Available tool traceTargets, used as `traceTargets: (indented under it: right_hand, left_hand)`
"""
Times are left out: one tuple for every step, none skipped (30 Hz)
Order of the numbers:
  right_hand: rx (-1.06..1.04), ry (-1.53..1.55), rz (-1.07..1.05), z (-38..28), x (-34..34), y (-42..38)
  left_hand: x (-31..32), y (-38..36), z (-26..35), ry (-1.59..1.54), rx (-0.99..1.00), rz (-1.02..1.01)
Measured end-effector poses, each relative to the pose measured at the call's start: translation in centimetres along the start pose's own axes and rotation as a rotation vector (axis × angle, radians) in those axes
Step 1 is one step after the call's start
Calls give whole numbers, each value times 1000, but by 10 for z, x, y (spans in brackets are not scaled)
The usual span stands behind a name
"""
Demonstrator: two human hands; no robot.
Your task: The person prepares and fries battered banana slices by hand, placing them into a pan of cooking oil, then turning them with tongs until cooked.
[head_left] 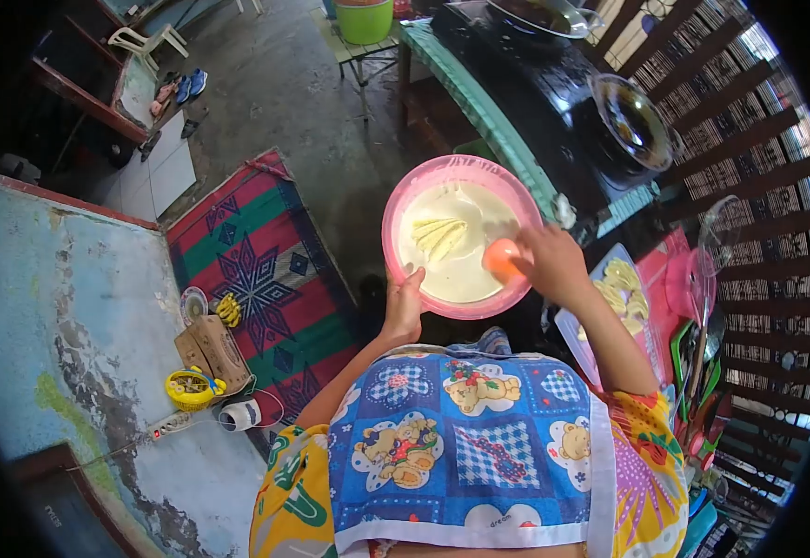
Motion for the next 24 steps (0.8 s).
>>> traceTargets:
  right_hand:
    - [-14,-128,3,-7,8,2]
    - [-32,-258,7,-13,18,8]
    - [-35,-372,26,-20,24,17]
    - [-44,-369,19,-26,27,32]
    - [-4,-370,-33,-32,30,47]
    - [39,-373,-81,-36,33,62]
    - [-39,-328,22,-41,26,79]
    - [-39,-331,24,-45,17,95]
    - [-3,-227,3,-54,-2,110]
    - [35,-121,-21,-62,-19,122]
    - [63,-64,-16,-70,-35,132]
    - [68,-67,-17,-73,-40,140]
    - [14,-72,-94,-76,-39,146]
    - [-41,-76,-169,-80,-37,151]
    - [-5,-88,-240,-74,-26,159]
    - [3,-90,-239,-73,-18,169]
    - [25,-176,-337,-71,-7,179]
    - [48,-261,-435,-71,1,188]
    - [61,-219,-402,-75,0,202]
    - [64,-221,-400,-79,-5,214]
    - [62,-171,-299,-87,-20,228]
    - [58,-119,-202,-92,-35,238]
    - [30,-99,-137,-97,-48,245]
    - [28,-100,-135,-92,-49,250]
  left_hand:
    - [-7,10,8,11,5,-4]
    - [-13,21,17,20,12,-6]
    - [-18,31,27,14,13,4]
    - [-23,39,40,43,20,19]
    - [-32,48,52,74,25,31]
    - [-42,58,61,76,23,36]
    - [-48,70,69,79,21,9]
    - [-53,82,78,80,20,-20]
    - [-59,93,87,79,21,-24]
    - [-63,102,97,87,44,-35]
    - [-67,110,104,96,65,-47]
    - [-70,119,110,93,61,-51]
    - [-72,127,116,99,64,-55]
    - [-74,134,121,106,70,-59]
    - [-76,140,123,105,67,-65]
    - [-77,147,123,87,80,-72]
    - [-76,153,125,69,94,-80]
    - [-74,158,128,68,93,-88]
    - [-73,163,131,70,89,-92]
    - [-71,168,134,72,88,-94]
    - [-69,174,137,70,90,-96]
    - [-66,179,140,76,92,-96]
    - [-64,184,143,82,94,-95]
    - [-62,189,148,81,97,-94]
Point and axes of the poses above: each hand's wrist, its own y-axis towards the middle knuckle, its own x-axis out of the palm, z = x × y, the point moved 6 cm from there along y, towards the middle knuckle, and after that the axes turned 13 degrees about y, right-handed, at the moved point
